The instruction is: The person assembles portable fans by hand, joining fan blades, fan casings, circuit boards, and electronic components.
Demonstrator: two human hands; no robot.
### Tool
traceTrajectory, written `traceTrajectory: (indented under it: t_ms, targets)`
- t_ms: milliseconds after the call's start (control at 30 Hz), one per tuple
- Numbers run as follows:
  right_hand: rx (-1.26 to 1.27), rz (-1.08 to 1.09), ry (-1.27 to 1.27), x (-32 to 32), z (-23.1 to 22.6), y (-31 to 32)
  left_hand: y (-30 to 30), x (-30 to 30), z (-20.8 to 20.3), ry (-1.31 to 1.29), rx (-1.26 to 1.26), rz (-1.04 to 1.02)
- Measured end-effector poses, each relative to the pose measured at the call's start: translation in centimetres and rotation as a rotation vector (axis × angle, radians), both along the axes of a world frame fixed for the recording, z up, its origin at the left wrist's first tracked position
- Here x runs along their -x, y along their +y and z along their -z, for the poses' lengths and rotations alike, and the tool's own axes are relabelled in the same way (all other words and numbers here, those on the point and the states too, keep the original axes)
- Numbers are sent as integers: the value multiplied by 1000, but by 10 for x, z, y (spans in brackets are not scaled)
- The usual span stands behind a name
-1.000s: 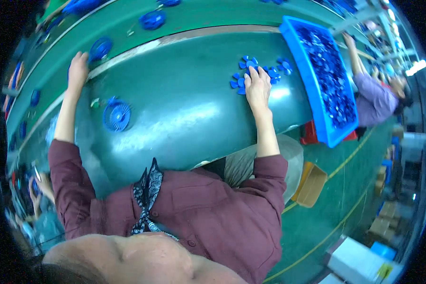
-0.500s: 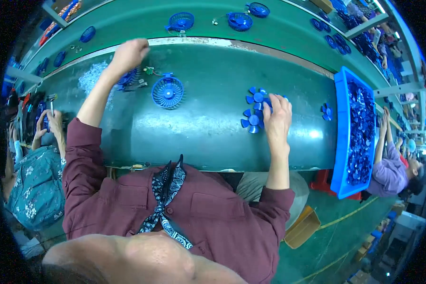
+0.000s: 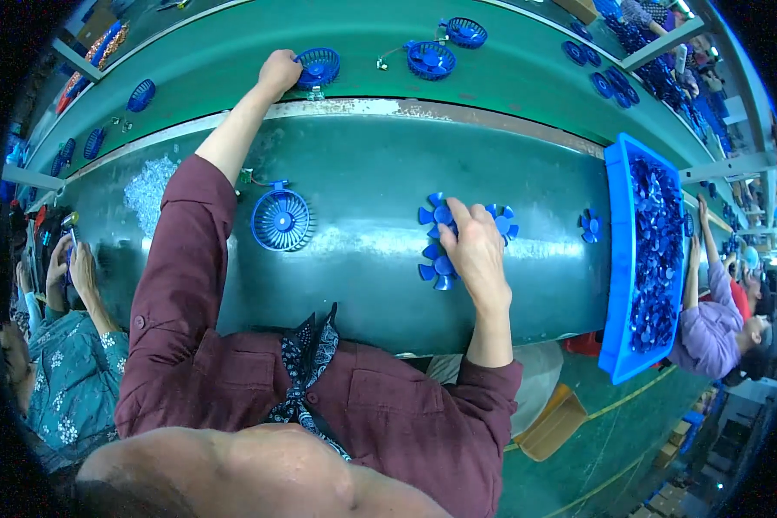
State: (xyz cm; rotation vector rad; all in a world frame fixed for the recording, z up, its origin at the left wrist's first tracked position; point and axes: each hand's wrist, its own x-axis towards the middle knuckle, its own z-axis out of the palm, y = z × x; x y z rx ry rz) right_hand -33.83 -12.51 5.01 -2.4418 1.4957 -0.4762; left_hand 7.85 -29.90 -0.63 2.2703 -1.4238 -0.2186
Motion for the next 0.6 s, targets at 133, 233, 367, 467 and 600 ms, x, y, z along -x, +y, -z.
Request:
traceTrajectory:
  t_ms: [133, 233, 367, 467, 600]
  targets:
    - [-65, 19, 81, -9, 3, 2, 25, 20, -26, 583, 170, 9]
    - [-63, 55, 86, -13, 16, -4, 72, 39, -48, 950, 195, 116]
    - [165, 108, -154, -6, 31, -12, 161, 66, -80, 1211, 46, 239]
    - [48, 84, -425, -19, 5, 12, 220, 80, -74, 1494, -3, 218]
    - [109, -203, -555, -58, -36, 63, 273, 113, -62, 1673, 101, 131]
